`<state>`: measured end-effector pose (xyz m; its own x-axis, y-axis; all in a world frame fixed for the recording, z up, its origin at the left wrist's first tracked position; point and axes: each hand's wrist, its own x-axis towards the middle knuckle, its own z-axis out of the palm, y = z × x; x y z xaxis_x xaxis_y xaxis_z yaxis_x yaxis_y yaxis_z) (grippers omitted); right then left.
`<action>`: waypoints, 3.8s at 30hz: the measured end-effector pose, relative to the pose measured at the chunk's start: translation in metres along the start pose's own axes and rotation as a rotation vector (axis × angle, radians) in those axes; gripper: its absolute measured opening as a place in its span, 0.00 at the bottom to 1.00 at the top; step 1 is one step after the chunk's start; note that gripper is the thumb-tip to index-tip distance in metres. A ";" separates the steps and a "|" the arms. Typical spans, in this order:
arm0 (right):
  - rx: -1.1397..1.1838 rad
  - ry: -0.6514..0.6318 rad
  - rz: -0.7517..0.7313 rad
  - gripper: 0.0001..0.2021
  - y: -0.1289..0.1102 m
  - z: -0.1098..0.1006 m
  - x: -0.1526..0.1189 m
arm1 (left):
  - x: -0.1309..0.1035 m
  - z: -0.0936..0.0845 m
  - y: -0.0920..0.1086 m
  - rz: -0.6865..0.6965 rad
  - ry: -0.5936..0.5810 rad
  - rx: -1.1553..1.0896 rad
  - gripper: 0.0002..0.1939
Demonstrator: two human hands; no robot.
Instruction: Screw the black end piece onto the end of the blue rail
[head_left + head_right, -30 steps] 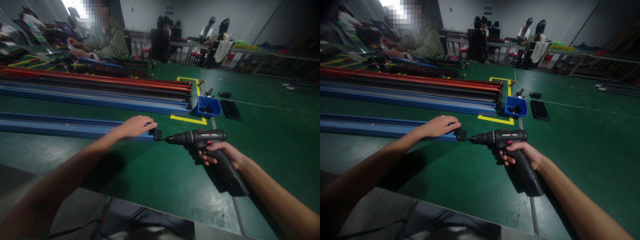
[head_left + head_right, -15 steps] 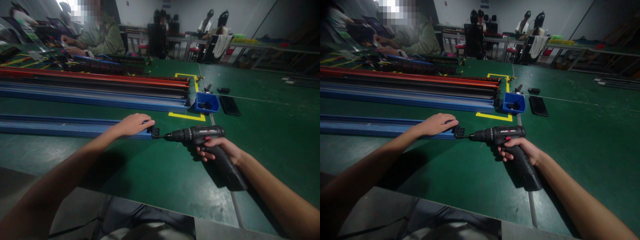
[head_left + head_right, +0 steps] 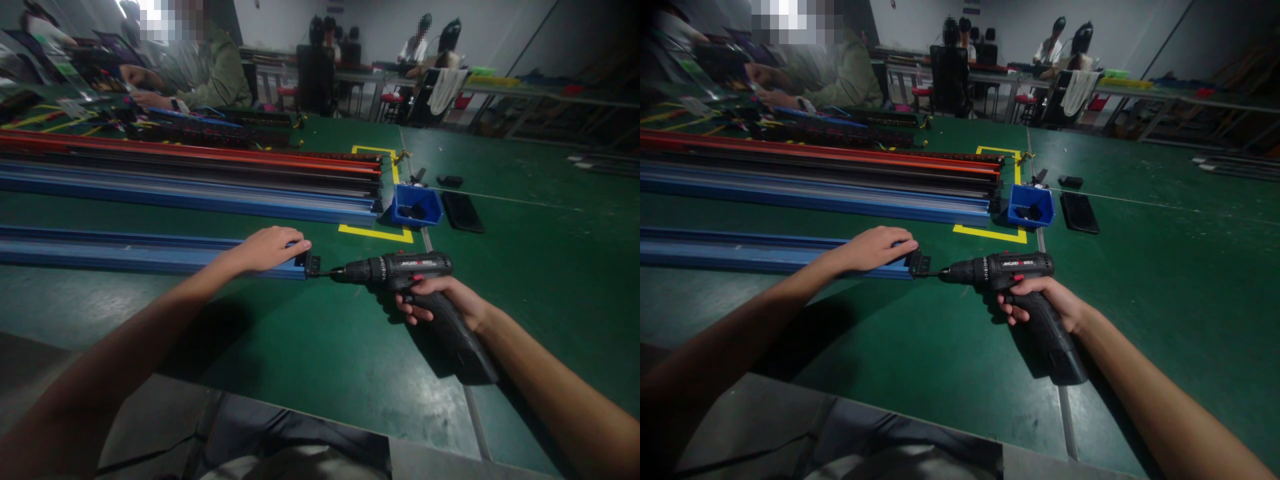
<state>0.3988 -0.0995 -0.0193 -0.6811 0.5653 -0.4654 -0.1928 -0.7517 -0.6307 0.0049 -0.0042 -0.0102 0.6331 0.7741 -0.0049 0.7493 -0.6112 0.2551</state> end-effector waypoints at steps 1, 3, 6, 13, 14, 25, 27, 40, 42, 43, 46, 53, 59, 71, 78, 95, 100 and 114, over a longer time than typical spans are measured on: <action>-0.001 -0.003 -0.001 0.12 0.000 0.000 0.000 | 0.000 0.000 0.000 -0.001 0.001 0.006 0.33; -0.002 -0.007 0.000 0.12 0.000 0.000 0.000 | 0.000 0.000 0.000 0.000 0.002 0.017 0.33; -0.003 -0.008 0.002 0.11 0.000 0.000 0.000 | 0.001 0.000 0.000 0.002 0.000 0.017 0.33; 0.000 -0.005 -0.010 0.12 0.001 0.000 0.000 | 0.000 0.000 0.000 -0.001 -0.002 0.001 0.32; 0.000 -0.005 -0.011 0.12 0.001 0.000 0.000 | 0.000 0.000 0.001 0.000 0.000 -0.002 0.32; -0.003 -0.017 -0.002 0.12 0.000 -0.002 0.001 | 0.000 0.000 0.000 -0.001 0.007 -0.025 0.32; -0.002 -0.008 -0.002 0.12 0.000 -0.001 0.001 | 0.000 0.000 0.000 -0.001 0.007 -0.023 0.32; -0.023 0.020 -0.013 0.11 0.001 -0.002 0.001 | 0.000 -0.001 0.001 -0.001 0.009 -0.009 0.31; -0.023 0.005 -0.014 0.10 0.001 -0.001 0.001 | 0.000 -0.001 0.000 -0.006 0.007 -0.013 0.31; -0.023 -0.002 -0.017 0.10 0.000 0.000 0.001 | 0.000 -0.001 0.000 -0.009 0.004 -0.016 0.32; -0.021 0.000 -0.020 0.11 0.001 0.000 0.002 | 0.000 0.000 -0.001 -0.015 0.000 -0.024 0.32; -0.020 -0.003 -0.014 0.11 0.001 -0.002 0.001 | 0.000 -0.001 0.000 -0.013 -0.005 -0.024 0.32; -0.005 0.002 0.011 0.12 0.000 -0.001 0.001 | 0.000 0.000 0.000 -0.008 -0.005 -0.020 0.32; -0.010 0.017 -0.013 0.12 -0.001 0.001 0.001 | 0.000 0.000 -0.001 -0.011 -0.001 -0.018 0.33; -0.003 0.013 0.008 0.13 -0.001 0.000 0.002 | 0.000 0.001 -0.002 -0.007 0.000 -0.022 0.33; -0.016 0.020 -0.001 0.13 0.000 -0.001 0.001 | 0.000 0.001 0.000 -0.024 -0.002 -0.023 0.32; -0.010 0.015 0.003 0.12 -0.001 0.001 0.001 | 0.000 0.001 -0.002 -0.016 -0.002 -0.016 0.32; 0.007 0.001 0.001 0.11 -0.001 0.000 0.001 | 0.000 0.000 0.000 -0.005 0.006 -0.004 0.32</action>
<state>0.3984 -0.0986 -0.0188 -0.6803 0.5651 -0.4667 -0.1974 -0.7545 -0.6259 0.0050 -0.0044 -0.0099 0.6279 0.7783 -0.0002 0.7519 -0.6065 0.2586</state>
